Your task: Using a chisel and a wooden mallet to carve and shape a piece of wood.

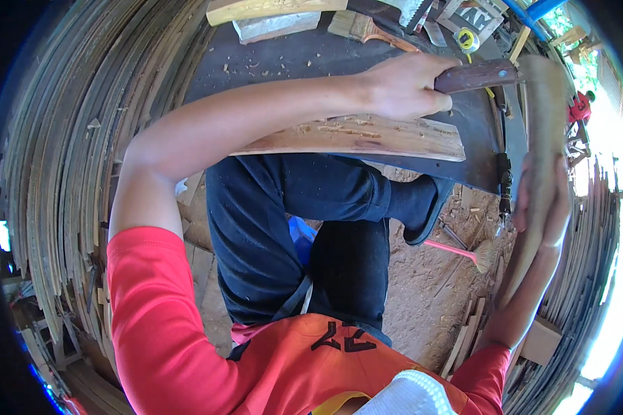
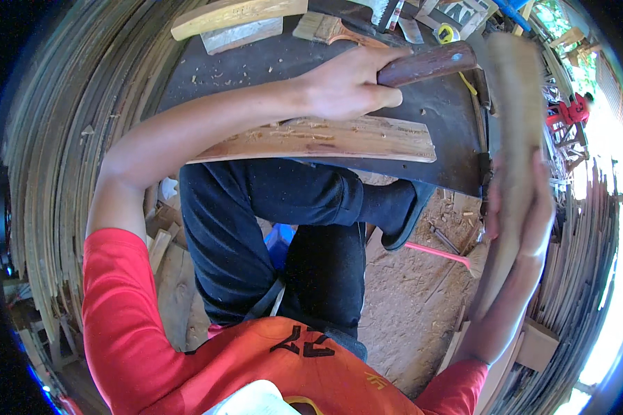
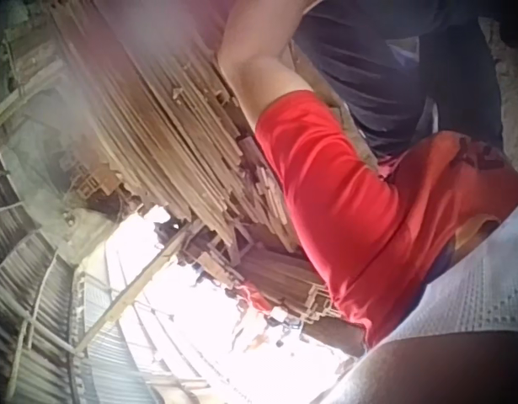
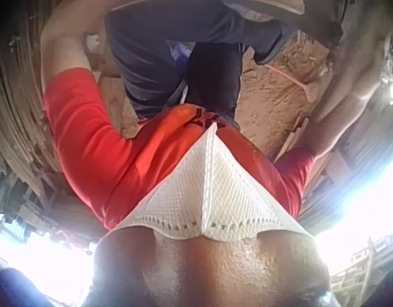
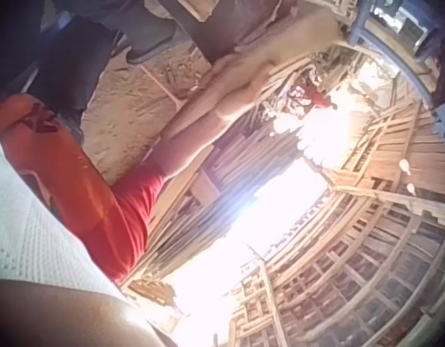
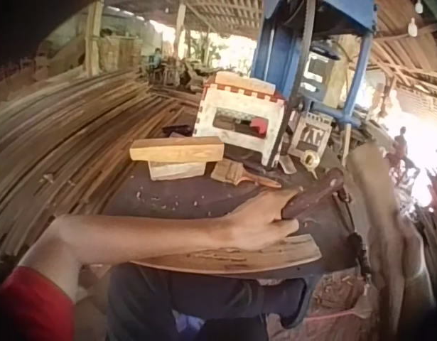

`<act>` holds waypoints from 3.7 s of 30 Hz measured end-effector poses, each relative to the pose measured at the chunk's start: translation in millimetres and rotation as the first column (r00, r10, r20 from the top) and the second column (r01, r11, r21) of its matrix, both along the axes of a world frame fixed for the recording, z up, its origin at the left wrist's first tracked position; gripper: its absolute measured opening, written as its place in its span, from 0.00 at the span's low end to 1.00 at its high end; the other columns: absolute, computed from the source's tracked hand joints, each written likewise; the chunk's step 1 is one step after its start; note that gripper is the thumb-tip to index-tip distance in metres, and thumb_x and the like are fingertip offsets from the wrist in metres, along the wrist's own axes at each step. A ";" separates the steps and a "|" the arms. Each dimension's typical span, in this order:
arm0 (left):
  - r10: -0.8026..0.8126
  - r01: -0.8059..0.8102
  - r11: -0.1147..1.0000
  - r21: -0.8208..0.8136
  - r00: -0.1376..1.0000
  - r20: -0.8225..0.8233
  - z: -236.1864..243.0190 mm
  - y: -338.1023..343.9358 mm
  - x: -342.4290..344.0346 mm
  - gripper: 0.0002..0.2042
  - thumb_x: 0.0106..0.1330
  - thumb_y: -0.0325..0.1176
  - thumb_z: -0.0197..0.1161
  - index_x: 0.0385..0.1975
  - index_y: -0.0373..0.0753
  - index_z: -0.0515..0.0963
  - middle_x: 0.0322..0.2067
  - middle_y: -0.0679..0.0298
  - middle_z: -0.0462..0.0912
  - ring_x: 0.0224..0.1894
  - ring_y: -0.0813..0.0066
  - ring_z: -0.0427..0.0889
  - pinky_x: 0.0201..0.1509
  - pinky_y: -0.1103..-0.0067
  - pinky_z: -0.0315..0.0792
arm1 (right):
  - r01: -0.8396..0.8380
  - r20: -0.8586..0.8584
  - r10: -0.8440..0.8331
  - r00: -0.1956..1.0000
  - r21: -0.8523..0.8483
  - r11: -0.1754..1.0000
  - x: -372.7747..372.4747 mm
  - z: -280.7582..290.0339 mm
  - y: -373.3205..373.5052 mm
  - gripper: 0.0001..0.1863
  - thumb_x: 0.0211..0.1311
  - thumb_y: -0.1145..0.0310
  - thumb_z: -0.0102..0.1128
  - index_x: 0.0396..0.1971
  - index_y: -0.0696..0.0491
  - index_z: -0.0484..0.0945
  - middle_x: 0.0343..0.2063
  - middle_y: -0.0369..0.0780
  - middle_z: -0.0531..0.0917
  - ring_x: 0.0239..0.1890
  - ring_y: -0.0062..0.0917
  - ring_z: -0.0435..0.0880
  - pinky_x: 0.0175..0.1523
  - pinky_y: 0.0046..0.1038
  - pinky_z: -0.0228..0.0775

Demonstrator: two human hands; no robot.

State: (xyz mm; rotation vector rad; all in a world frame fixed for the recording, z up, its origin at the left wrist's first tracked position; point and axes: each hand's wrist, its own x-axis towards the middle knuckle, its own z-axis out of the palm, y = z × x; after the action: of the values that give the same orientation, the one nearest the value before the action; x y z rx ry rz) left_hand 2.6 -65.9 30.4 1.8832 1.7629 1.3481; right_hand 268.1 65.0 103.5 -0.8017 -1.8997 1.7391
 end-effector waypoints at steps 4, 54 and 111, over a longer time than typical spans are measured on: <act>-0.017 0.017 1.000 0.013 1.000 -0.020 -0.3 1.8 -0.4 0.27 0.62 0.34 0.61 0.61 0.28 0.69 0.32 0.43 0.80 0.33 0.54 0.83 0.41 0.65 0.75 | 0.073 0.052 -0.077 0.996 0.080 0.994 0.6 -3.6 -6.6 0.32 0.76 0.40 0.37 0.40 0.58 0.73 0.11 0.39 0.69 0.05 0.24 0.65 0.08 0.23 0.57; 0.738 -0.719 0.642 0.267 0.674 0.040 -10.3 10.1 75.9 0.11 0.58 0.36 0.69 0.32 0.39 0.74 0.26 0.57 0.83 0.28 0.53 0.85 0.31 0.62 0.78 | 0.013 -0.073 -0.020 0.997 -0.088 0.996 39.0 -37.3 24.1 0.37 0.74 0.37 0.37 0.46 0.62 0.73 0.14 0.41 0.72 0.06 0.27 0.67 0.10 0.27 0.58; 0.654 -0.664 0.747 0.025 0.728 -0.203 -24.2 -4.9 61.6 0.11 0.58 0.40 0.69 0.33 0.40 0.79 0.26 0.52 0.84 0.31 0.51 0.87 0.36 0.60 0.81 | 0.192 -0.128 -0.226 0.966 -0.237 0.952 14.9 -82.0 -12.9 0.35 0.75 0.36 0.36 0.42 0.59 0.74 0.14 0.40 0.73 0.08 0.27 0.70 0.11 0.27 0.60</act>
State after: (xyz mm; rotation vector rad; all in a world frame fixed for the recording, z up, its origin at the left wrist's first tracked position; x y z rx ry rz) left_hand 64.2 -70.8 6.2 1.4342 2.7208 1.3090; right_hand 282.9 52.1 21.4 -0.8870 -1.4799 1.8418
